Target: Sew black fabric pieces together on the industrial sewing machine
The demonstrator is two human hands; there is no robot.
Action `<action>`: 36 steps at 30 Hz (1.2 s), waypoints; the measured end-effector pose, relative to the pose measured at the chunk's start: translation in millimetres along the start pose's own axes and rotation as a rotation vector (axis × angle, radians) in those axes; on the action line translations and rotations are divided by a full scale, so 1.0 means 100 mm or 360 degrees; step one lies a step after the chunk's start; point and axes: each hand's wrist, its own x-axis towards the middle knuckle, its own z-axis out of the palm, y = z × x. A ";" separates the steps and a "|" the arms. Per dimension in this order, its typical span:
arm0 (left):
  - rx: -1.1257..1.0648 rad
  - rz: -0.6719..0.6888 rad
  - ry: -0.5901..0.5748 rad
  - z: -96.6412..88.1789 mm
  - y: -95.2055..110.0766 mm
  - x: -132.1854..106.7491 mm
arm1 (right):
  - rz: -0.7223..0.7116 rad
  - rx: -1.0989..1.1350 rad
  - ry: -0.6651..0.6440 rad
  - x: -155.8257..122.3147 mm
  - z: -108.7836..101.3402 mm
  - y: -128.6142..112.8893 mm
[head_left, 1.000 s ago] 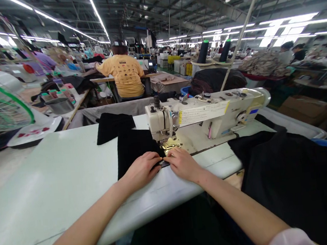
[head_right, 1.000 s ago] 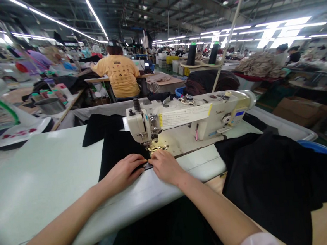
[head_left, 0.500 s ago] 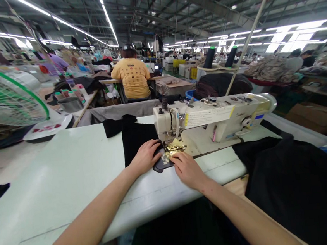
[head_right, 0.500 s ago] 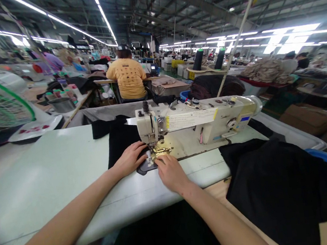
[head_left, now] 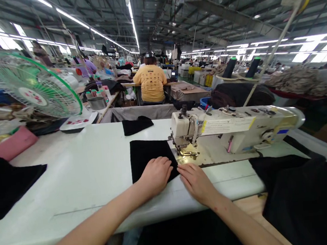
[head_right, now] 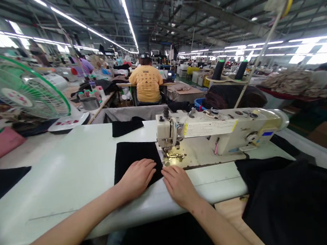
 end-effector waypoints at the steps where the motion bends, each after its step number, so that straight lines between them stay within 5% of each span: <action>1: -0.0006 -0.0028 -0.0002 0.00 -0.08 0.10 | 0.0001 0.0005 0.0000 0.00 0.00 0.00; 7: -0.0003 -0.0078 -0.0044 0.17 -0.58 0.66 | -0.0056 0.0041 0.0048 0.00 0.03 0.01; 13: 0.0099 -0.0360 0.0053 -0.02 -1.04 1.13 | -0.0049 0.0058 0.0145 -0.03 0.09 0.02; 20: 0.0080 -0.0763 0.0037 -0.12 -1.67 1.26 | -0.0111 0.0036 0.0277 -0.03 0.19 0.09; 28: -0.0036 -0.0514 0.0084 -0.10 -1.85 1.33 | -0.0061 0.0053 0.0182 0.00 0.12 0.06; 36: -0.0174 -0.0160 0.0044 0.22 -1.86 1.67 | -0.0035 0.0055 0.0177 0.02 0.11 0.07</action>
